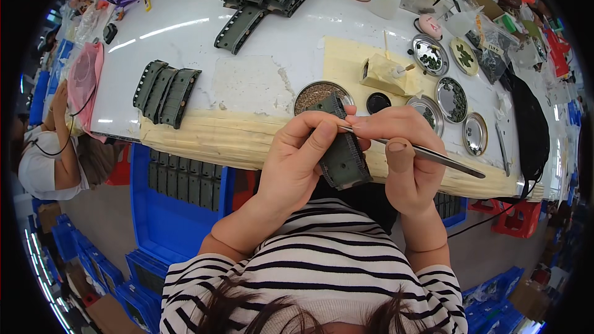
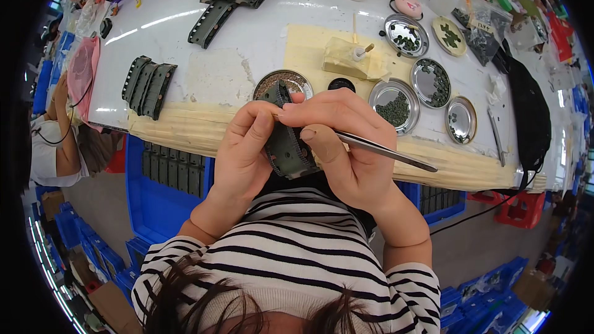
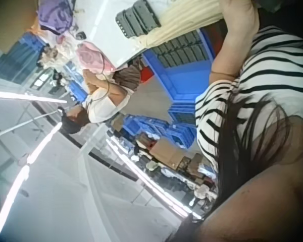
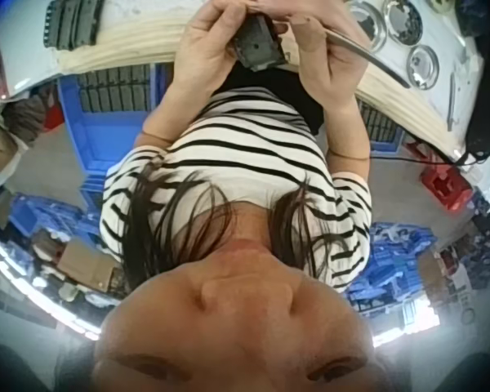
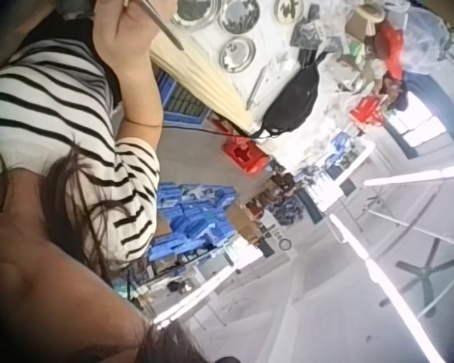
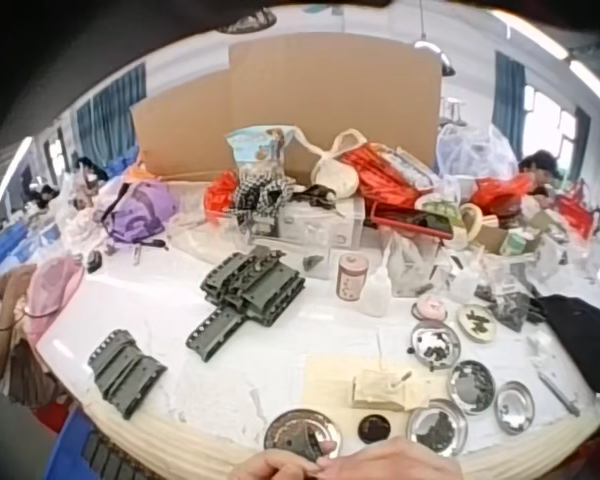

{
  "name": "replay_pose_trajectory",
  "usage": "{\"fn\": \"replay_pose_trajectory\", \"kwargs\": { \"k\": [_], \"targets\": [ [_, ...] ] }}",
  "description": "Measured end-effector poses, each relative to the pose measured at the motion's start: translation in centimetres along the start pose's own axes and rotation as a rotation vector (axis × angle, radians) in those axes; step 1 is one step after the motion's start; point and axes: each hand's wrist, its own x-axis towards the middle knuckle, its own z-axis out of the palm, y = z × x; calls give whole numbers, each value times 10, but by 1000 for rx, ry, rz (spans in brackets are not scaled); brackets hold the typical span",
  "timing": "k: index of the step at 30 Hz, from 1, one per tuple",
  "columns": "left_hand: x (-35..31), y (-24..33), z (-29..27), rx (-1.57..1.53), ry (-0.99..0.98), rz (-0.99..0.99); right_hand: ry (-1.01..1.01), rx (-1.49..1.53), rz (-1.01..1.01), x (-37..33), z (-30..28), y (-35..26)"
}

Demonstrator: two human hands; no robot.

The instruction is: The person is using a thin brush to apply detail or glue to a small green plastic model tank at a hobbyist workbench.

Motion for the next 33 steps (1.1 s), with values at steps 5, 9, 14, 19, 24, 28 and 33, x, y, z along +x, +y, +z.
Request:
{"fn": "replay_pose_trajectory", "kwargs": {
  "k": [5,9,14,19,24,28,33],
  "targets": [
    [0,-1,1,16,21,15,-7,-17,-4,1,0,-2],
    [0,0,0,83,11,29,-9,-27,-2,1,-1,-2],
    [-2,5,3,24,57,-75,81,1,9,-5,-5,3],
    [-3,19,10,95,112,-15,255,-130,79,-17,-27,17],
    [-5,19,-4,-127,139,-115,244,-325,179,-24,-32,30],
    [-9,13,-9,-211,111,-104,199,-529,105,-19,-30,36],
    [-15,16,-6,-82,169,-17,184,-583,66,-18,-30,40]
  ]
}}
